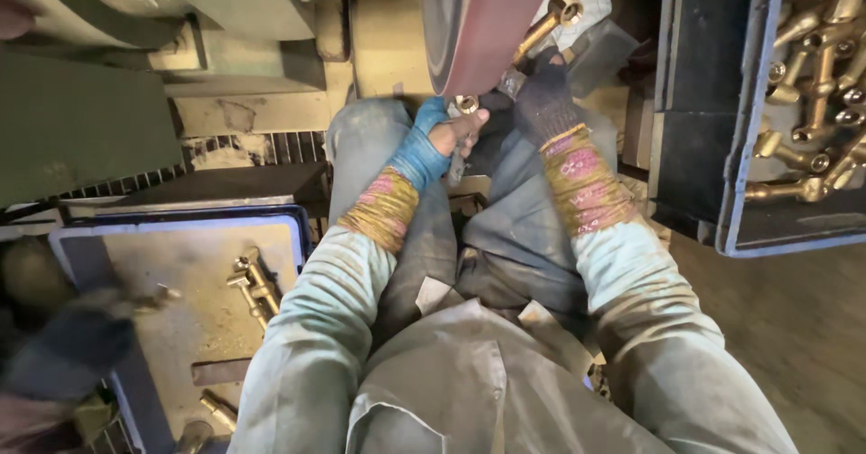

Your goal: The person sits on the floor and repeatedly presses small brass fittings against a rotating belt grinder to smooth their surfaces. After each pass, the person places the finished fitting into a nearby bin and picks up another from a pile on the floor.

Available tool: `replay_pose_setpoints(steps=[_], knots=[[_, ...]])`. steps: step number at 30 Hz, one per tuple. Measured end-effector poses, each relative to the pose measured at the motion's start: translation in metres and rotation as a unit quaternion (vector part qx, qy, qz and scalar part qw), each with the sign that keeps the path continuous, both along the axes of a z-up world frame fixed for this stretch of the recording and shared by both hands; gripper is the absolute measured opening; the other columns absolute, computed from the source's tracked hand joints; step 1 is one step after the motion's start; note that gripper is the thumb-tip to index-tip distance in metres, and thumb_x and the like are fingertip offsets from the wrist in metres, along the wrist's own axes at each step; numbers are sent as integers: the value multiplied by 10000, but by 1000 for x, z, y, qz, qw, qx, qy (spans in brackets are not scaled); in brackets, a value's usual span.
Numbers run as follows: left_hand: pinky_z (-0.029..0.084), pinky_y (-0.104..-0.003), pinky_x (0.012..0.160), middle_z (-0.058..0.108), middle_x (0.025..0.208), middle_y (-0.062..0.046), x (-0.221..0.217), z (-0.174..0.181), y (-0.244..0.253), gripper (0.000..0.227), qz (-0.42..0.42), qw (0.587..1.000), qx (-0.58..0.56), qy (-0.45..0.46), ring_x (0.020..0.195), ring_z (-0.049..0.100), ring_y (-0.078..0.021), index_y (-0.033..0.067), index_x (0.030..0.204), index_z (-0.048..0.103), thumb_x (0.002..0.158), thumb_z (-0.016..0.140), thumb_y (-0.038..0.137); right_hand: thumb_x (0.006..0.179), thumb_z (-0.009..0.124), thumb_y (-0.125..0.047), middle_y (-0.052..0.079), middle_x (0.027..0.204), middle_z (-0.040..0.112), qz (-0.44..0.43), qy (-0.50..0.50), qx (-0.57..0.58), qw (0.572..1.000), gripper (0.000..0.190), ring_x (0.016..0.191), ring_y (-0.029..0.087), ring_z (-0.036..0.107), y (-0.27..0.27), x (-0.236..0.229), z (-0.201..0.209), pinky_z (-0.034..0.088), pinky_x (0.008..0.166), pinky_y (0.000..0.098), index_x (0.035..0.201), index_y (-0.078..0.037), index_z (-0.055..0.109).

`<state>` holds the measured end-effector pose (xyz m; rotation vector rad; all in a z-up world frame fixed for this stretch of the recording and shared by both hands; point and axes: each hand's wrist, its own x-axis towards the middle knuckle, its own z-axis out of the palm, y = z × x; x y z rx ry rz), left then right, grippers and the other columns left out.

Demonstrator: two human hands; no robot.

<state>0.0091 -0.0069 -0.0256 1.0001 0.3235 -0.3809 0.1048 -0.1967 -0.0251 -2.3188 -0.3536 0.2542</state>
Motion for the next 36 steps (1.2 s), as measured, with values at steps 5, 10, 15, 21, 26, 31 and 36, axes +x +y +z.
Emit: replay_pose_setpoints(steps=[5, 10, 15, 21, 26, 31, 36], knots=[[445, -300, 459, 588, 636, -47, 4, -8, -1, 179, 15, 999, -32, 23, 499, 558, -145, 34, 908, 628, 922, 754, 161, 947, 733, -170, 147, 1096, 647, 17, -16, -9, 1000, 316, 987, 294, 641, 24, 16, 5, 523, 871, 440, 1179, 10, 614], [449, -298, 465, 604, 725, -31, 13, -14, -1, 187, 35, 993, -73, 81, 543, 555, -130, 25, 971, 666, 891, 766, 161, 950, 727, -168, 144, 1099, 645, 36, -38, -12, 999, 311, 988, 295, 637, 48, 40, 7, 520, 873, 443, 1183, 6, 617], [434, -289, 469, 572, 702, -6, 17, -5, 7, 184, 10, 987, -100, 129, 541, 545, -114, 46, 972, 647, 892, 759, 170, 952, 721, -167, 141, 1101, 642, 28, -44, -21, 998, 306, 989, 296, 634, 22, -5, 26, 517, 875, 446, 1187, 2, 620], [461, -293, 485, 591, 647, -7, 2, 11, 20, 193, -36, 998, 51, -28, 531, 559, -110, 53, 926, 638, 901, 765, 196, 955, 714, -165, 138, 1104, 639, 14, -31, -30, 999, 300, 991, 297, 631, -3, -60, 39, 513, 877, 450, 1191, -3, 623], [437, -298, 464, 596, 640, -16, 12, 15, 21, 201, -16, 995, 2, 99, 506, 545, -121, 41, 863, 654, 900, 756, 210, 958, 708, -163, 135, 1107, 636, 17, -28, -24, 999, 295, 992, 298, 627, 6, -62, 42, 510, 880, 453, 1195, -7, 626], [458, -288, 488, 604, 640, -13, 3, 15, 31, 227, -60, 994, 89, -14, 525, 562, -110, 49, 863, 656, 917, 751, 247, 960, 702, -161, 132, 1109, 634, 14, -29, -17, 999, 291, 993, 299, 624, 11, -71, 47, 507, 882, 456, 1199, -11, 629], [463, -282, 501, 633, 645, -19, 8, 20, 35, 287, -77, 990, 117, 33, 532, 583, -112, 13, 831, 698, 943, 764, 270, 963, 696, -160, 129, 1112, 631, 6, -33, 2, 999, 287, 994, 300, 621, 18, -78, 65, 504, 884, 459, 1202, -15, 632]])
